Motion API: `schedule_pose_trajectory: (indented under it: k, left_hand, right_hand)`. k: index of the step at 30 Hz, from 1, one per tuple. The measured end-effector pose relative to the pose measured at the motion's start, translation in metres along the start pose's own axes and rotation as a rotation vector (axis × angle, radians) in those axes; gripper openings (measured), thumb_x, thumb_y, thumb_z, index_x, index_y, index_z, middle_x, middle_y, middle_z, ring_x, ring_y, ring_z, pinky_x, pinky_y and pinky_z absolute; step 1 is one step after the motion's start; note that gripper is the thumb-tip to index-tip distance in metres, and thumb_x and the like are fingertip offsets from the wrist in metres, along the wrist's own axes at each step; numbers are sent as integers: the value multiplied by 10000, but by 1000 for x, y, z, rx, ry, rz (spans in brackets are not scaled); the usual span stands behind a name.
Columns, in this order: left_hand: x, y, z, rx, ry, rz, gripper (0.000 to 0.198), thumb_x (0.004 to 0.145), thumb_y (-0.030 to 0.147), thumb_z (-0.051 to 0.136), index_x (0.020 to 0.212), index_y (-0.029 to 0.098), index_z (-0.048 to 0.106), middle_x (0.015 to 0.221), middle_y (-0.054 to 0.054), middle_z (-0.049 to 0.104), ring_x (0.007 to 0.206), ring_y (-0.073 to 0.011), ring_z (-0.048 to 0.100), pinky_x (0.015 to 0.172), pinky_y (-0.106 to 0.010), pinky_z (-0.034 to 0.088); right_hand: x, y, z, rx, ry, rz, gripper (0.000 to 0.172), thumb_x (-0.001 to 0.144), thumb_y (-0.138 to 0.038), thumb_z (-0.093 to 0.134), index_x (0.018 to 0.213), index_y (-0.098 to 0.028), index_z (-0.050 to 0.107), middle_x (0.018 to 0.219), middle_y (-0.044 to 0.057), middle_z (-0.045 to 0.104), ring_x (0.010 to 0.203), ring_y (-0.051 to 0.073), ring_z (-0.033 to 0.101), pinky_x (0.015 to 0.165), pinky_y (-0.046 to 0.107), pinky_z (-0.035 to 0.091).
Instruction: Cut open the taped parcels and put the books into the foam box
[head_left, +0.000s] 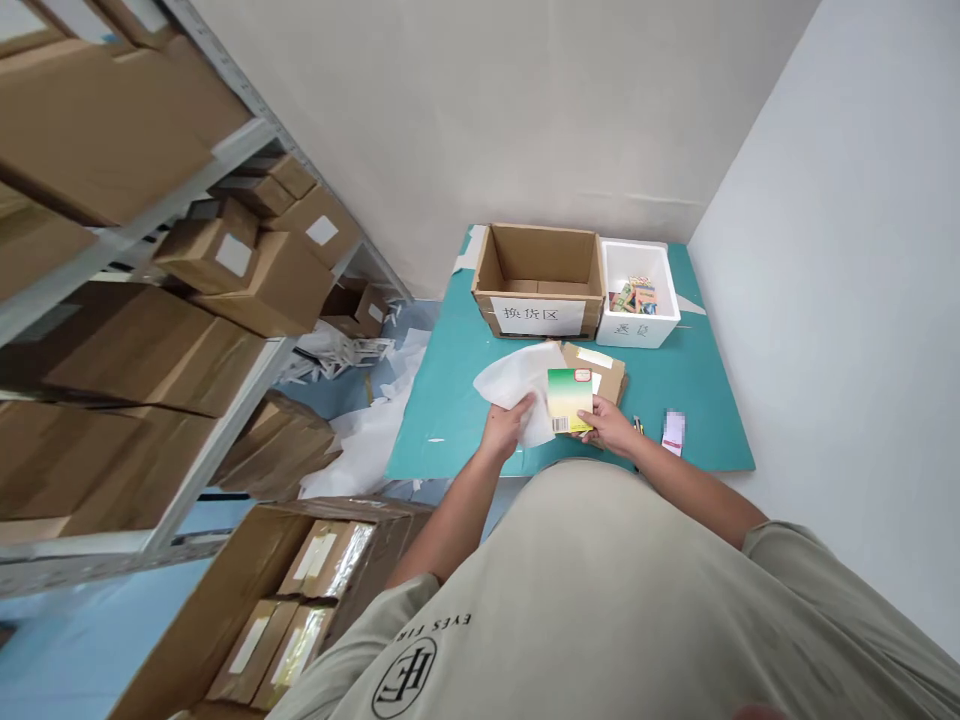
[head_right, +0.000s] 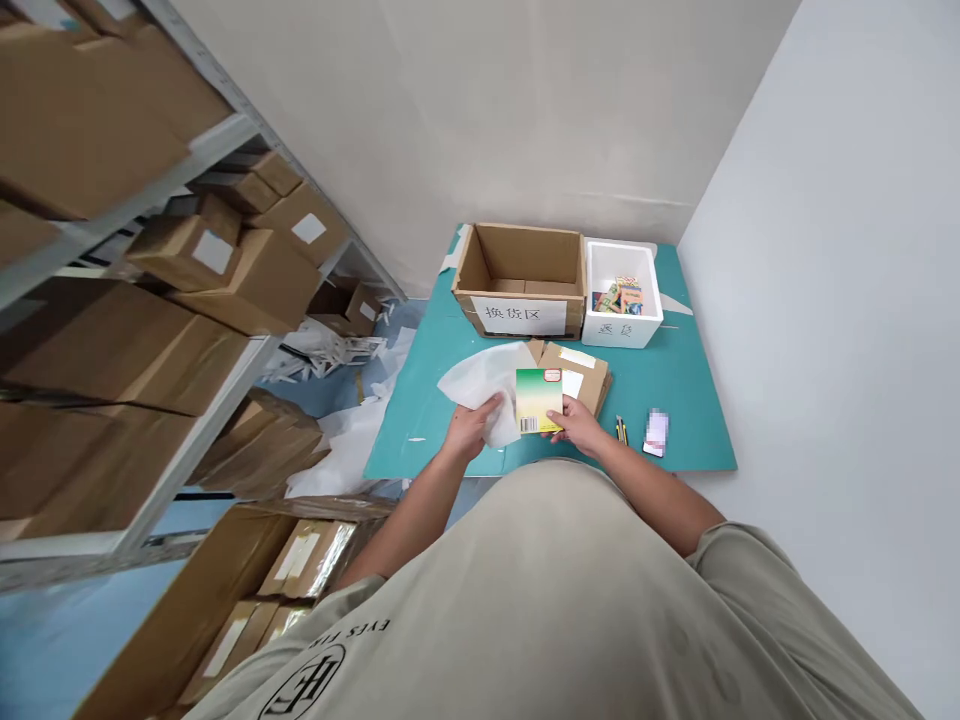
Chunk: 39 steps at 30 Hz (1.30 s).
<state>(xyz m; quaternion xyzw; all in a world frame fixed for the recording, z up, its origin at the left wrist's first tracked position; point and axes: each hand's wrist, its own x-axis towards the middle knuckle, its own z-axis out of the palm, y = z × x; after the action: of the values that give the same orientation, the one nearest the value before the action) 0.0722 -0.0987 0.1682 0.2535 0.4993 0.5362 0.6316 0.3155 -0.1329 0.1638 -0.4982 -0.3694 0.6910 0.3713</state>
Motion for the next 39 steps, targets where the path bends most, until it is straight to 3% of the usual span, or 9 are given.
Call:
schedule_pose_trajectory:
  k: [7, 10, 15, 20, 25, 29, 32, 36, 39]
  left_hand:
    - [-6, -9, -56, 108, 8, -106, 672, 580, 467, 1165, 1105, 157, 884, 1185, -157, 910, 1186, -377, 858, 1026, -465, 709]
    - [-6, -5, -66, 163, -9, -114, 684, 541, 466, 1174, 1086, 164, 893, 1140, -131, 914, 1095, -340, 863, 921, -401, 710]
    - [-1, 8, -74, 261, -48, -165, 672, 445, 488, 1179, 945, 166, 866, 845, -73, 859, 859, -304, 835, 695, -343, 656]
    - [0, 14, -83, 285, -71, -187, 615, 500, 490, 1146, 945, 179, 859, 716, -2, 775, 620, -152, 674, 593, -261, 554]
    - [-4, 18, -84, 173, -17, -191, 537, 635, 455, 1073, 1050, 204, 841, 957, -68, 861, 940, -271, 835, 834, -362, 690]
    - [-9, 30, -79, 49, -31, -294, 692, 899, 841, 828, 1269, 256, 830, 1223, -119, 888, 1196, -361, 847, 932, -465, 720]
    - [-13, 38, -74, 57, -96, -367, 869, 935, 987, 699, 1412, 269, 806, 1359, -158, 873, 1323, -420, 815, 950, -508, 723]
    - [-15, 40, -68, 48, -87, -380, 777, 912, 848, 863, 1414, 261, 786, 1364, -163, 864, 1357, -438, 806, 1010, -551, 724]
    - [-12, 39, -66, 22, -110, -356, 635, 885, 590, 981, 1383, 264, 760, 1336, -137, 865, 1266, -407, 850, 1041, -576, 721]
  right_hand:
    - [-46, 35, 2, 59, 123, 15, 433, 931, -507, 1007, 1164, -228, 772, 930, 48, 895, 686, 186, 836, 515, 201, 618]
    - [-54, 46, 6, 93, 199, -11, 428, 918, -502, 1018, 1116, -227, 756, 938, 45, 895, 696, 177, 835, 539, 204, 635]
    - [-61, 56, 2, 150, 356, -5, 398, 960, -479, 976, 1166, -227, 748, 964, 50, 893, 702, 178, 833, 552, 224, 652]
    - [-64, 62, -1, 175, 417, 19, 358, 980, -439, 933, 1208, -231, 752, 1047, 82, 905, 782, 229, 869, 574, 264, 676]
    - [-60, 62, 5, 178, 406, -20, 367, 970, -439, 934, 1223, -245, 751, 1068, 67, 905, 766, 217, 859, 568, 262, 675]
    - [-57, 58, 9, 153, 349, -48, 385, 958, -468, 959, 1204, -251, 758, 1062, 59, 905, 799, 216, 867, 575, 250, 675]
    - [-55, 53, 9, 143, 323, -58, 398, 952, -481, 968, 1203, -249, 764, 1077, 59, 910, 825, 219, 875, 586, 247, 676]
    - [-54, 46, 4, 135, 319, -51, 416, 944, -472, 979, 1213, -241, 760, 1094, 64, 909, 809, 212, 873, 588, 244, 670]
    - [-54, 43, -3, 133, 343, -49, 400, 948, -461, 970, 1204, -244, 753, 1100, 68, 908, 810, 214, 870, 596, 252, 674]
